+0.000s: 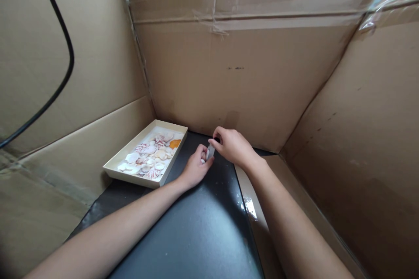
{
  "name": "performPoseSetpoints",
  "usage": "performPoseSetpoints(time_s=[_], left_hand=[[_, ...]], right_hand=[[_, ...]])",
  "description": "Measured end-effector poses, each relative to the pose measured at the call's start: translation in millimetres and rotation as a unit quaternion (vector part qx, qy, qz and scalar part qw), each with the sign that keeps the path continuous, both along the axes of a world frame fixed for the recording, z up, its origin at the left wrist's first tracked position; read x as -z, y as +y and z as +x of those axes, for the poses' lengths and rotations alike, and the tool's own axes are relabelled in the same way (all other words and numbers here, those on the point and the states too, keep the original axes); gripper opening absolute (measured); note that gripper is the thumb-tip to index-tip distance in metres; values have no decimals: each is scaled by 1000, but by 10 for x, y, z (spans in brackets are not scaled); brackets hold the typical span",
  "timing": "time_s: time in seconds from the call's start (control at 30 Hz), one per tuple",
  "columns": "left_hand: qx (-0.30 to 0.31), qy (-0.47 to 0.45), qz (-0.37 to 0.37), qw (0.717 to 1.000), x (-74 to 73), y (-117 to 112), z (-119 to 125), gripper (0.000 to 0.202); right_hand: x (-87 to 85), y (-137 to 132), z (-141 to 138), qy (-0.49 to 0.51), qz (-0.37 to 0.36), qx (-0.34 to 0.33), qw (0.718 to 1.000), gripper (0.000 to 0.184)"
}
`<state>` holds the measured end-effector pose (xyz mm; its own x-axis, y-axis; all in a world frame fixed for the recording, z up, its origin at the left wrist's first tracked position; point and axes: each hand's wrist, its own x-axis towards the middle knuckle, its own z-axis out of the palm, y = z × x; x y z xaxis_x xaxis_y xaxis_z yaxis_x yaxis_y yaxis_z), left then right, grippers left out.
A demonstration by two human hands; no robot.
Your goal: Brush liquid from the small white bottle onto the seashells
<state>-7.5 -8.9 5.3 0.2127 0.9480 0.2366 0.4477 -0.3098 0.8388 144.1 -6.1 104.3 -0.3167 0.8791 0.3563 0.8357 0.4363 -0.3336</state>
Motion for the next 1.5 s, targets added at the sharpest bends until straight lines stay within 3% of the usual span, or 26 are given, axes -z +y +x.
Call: performPoseSetpoints(time_s=[0.3,0.57,0.73,0.93,1.1,1.23,1.33,1.5], left_hand=[[20,6,19,1000,42,19,-8,16],[44,105,11,993,-24,-30,-4,15],[32,123,7,992,-19,-15,7,16],[45,151,16,987,32,35,10,15],[14,182,42,982,45,171,74,17],[0,202,48,978,53,268,133,22],[-5,219,46,975,56,273,146,23],[-24,272,47,961,32,249,163,25]], right_hand=[[-69,-24,85,66,-54,-56,995,10],[-290,-79,315,133,-68,-16,989,17],[-375,-135,382,106,-42,32,993,15],[-361,-150,311,75,-34,16,996,15],[-351,-141,321,76,-40,13,996,13],[-303,-92,384,100,-37,14,994,14],[-187,10,417,182,-20,12,983,14],[143,180,371,409,-29,29,911,20]])
